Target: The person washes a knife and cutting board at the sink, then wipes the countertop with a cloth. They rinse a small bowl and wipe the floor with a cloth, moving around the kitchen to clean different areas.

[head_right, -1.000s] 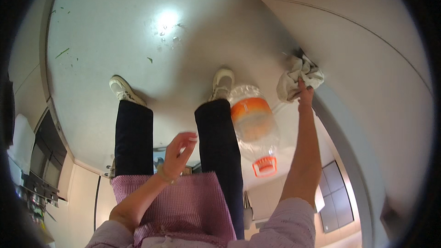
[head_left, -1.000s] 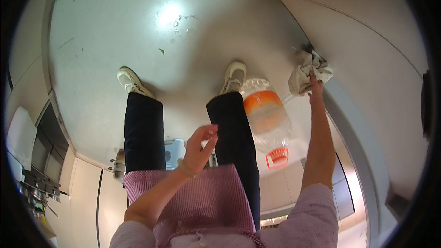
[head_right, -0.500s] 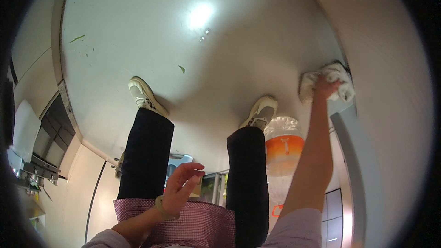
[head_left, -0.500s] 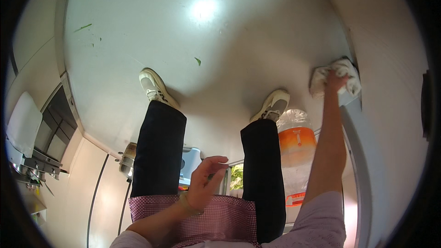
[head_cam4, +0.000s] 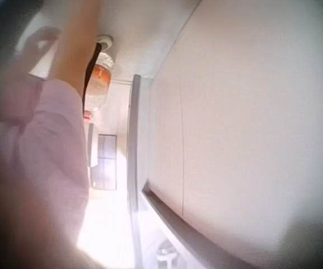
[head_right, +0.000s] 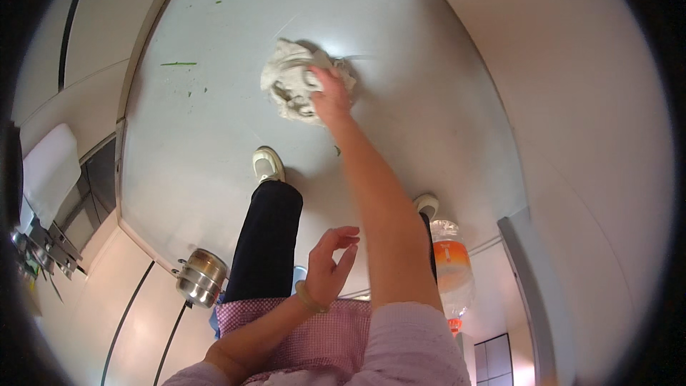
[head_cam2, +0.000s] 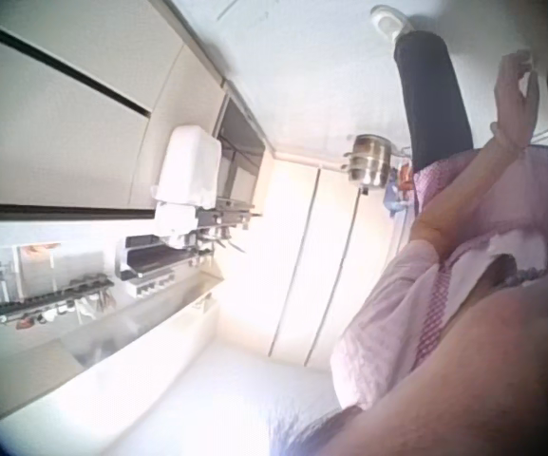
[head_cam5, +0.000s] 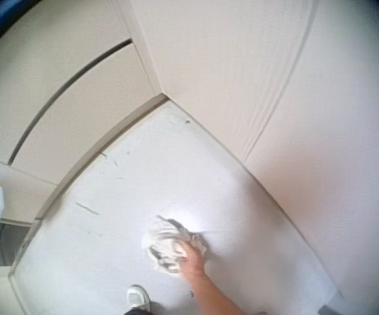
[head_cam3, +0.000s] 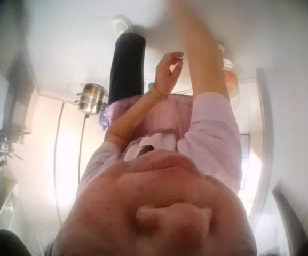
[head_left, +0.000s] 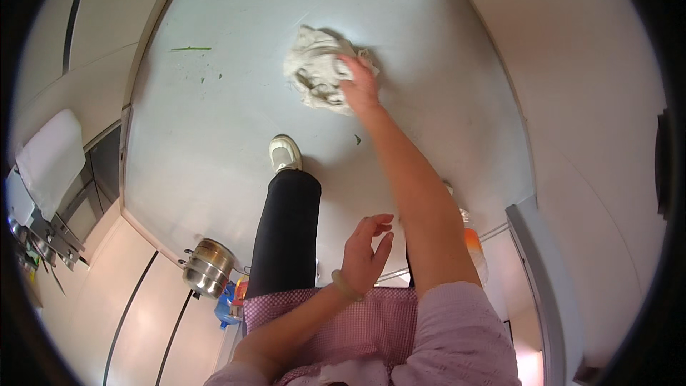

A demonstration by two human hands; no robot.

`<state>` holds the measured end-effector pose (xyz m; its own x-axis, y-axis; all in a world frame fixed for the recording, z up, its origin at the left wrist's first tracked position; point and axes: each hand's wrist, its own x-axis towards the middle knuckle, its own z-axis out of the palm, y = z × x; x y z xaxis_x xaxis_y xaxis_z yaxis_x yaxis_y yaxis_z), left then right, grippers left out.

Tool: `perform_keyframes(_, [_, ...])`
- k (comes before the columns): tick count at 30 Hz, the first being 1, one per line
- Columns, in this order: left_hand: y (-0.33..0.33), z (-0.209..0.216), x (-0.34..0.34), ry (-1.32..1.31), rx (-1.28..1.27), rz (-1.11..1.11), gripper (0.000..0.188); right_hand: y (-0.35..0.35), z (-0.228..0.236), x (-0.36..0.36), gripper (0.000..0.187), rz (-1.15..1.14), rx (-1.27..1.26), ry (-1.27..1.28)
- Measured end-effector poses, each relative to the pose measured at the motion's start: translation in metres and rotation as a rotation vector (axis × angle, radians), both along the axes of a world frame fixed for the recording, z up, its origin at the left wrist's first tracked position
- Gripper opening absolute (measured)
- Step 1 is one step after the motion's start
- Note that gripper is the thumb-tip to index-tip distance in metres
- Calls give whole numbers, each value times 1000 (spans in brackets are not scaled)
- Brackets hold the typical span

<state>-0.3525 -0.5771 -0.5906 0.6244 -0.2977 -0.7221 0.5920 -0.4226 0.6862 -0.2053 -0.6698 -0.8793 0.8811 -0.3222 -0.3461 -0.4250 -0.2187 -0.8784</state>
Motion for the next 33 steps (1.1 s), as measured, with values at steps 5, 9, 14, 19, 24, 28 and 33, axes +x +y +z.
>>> perform_keyframes(5, [20,3,6,-28,-27,91,26,-102,8,-156,56,-441,-11,57])
perform_keyframes(9, [41,19,21,28,-30,124,25,-178,-13,-293,72,-685,-182,267])
perform_keyframes(14, [64,24,46,-5,-2,265,29,-68,-75,-237,74,-315,-878,805])
perform_keyframes(19, [98,22,70,-242,166,359,45,154,-47,-53,69,-147,-319,263])
perform_keyframes(24, [126,23,101,-391,217,476,38,234,-23,91,65,58,64,92])
perform_keyframes(28, [135,12,115,-452,244,647,36,177,78,122,72,88,341,314])
perform_keyframes(33, [117,1,120,-440,227,612,32,33,171,79,74,-179,324,331])
